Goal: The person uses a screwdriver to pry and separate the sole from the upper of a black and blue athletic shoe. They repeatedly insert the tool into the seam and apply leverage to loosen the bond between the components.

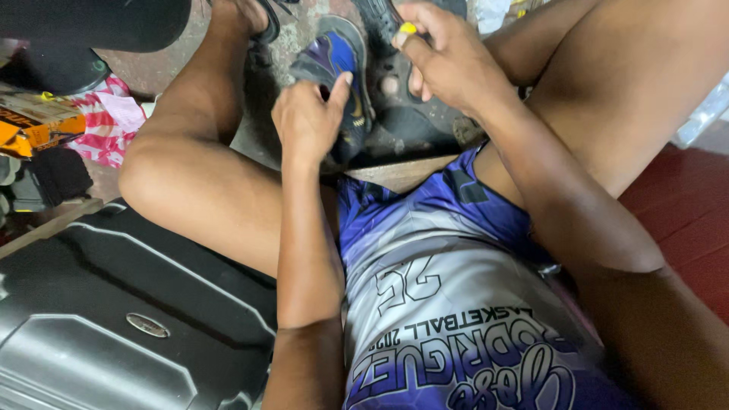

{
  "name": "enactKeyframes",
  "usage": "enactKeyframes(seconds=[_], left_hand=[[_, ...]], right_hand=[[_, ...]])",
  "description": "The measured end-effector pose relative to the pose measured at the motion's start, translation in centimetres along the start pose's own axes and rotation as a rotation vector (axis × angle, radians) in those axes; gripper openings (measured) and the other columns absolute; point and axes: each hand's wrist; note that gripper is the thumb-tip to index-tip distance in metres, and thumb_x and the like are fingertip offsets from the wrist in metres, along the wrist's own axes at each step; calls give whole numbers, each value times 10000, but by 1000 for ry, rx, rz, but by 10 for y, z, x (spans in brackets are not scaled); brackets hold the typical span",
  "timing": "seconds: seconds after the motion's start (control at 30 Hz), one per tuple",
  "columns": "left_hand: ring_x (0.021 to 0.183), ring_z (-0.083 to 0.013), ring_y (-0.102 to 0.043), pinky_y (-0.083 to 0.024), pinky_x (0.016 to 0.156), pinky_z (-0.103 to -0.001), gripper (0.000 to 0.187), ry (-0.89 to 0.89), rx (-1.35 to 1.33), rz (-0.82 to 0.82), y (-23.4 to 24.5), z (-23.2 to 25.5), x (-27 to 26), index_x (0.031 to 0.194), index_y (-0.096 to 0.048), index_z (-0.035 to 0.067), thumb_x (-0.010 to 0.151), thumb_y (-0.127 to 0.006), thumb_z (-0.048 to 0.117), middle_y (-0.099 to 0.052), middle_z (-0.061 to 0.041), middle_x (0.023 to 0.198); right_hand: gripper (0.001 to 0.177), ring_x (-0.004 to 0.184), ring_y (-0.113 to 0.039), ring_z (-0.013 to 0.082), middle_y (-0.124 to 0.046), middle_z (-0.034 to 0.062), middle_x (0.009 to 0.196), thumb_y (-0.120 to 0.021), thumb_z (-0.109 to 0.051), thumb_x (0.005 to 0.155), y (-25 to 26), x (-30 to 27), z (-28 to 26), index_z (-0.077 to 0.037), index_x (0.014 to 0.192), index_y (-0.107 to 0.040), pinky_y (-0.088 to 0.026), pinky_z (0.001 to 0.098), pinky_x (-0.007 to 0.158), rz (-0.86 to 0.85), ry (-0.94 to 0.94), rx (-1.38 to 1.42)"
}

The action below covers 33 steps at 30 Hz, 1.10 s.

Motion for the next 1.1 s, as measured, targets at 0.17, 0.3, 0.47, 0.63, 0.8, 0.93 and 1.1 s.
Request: enactKeyframes(seconds=[0.17,0.3,0.47,0.63,0.8,0.93,1.1], left_hand=[[910,-419,-675,-517,812,-514,557,77,119,-121,-53,-45,38,840,-738,14,888,-729,568,-718,-232,911],[1102,-383,-633,-481,925,-486,607,199,205,-277,-106,-83,60,1020,-733,29,857,-708,613,-691,-230,1113],[1201,-354,-611,-472,1013,-452,618,252,248,-443,-153,-104,93,1135,-715,50,886,-671,614,-682,-193,1220],[1197,-356,-582,-464,983,-451,680,198,341,-582,-194,-132,121,1194,-664,31,880,-660,634,-640,-198,1246],[1229,-337,-585,-466,1016,-437,739,138,449,-758,-226,-161,117,1206,-677,15,902,-635,688,-645,-213,1271],[1257,-319,-616,-488,1054,-424,673,273,375,-785,-230,-165,112,1189,-737,75,880,-644,666,-679,-185,1293],[1213,-347,-604,-467,1021,-427,725,185,362,-738,-244,-177,107,1177,-710,56,817,-700,685,-664,-208,1242]], right_hand=[[426,626,-597,82,-676,82,1103,-567,-82,1051,-18,26,18,-10,1468,-524,-531,239,512,-89,19,211],[424,604,-587,71,-717,81,1130,-567,-82,1025,-43,55,77,-31,1446,-557,-499,235,483,-49,-161,229],[400,610,-625,138,-727,94,975,-550,-210,1004,-68,62,174,-132,1393,-605,-552,301,511,48,-528,38],[315,1007,-686,426,-725,236,1112,-583,-210,974,-88,76,243,-102,1240,-712,-544,506,862,134,-90,-583],[387,1131,-630,417,-683,232,1189,-522,-205,966,-100,81,231,-133,1329,-634,-491,494,967,26,-371,-473],[437,1148,-631,395,-683,224,1208,-513,-209,978,-94,87,209,-170,1408,-584,-492,482,984,-22,-457,-475],[428,1148,-636,384,-687,211,1207,-543,-182,921,-97,85,207,-146,1343,-606,-494,474,970,-50,-458,-401]])
Point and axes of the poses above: each hand's wrist, its own x-axis towards the middle knuckle, its own y-axis out of the back of the hand, z = x × y
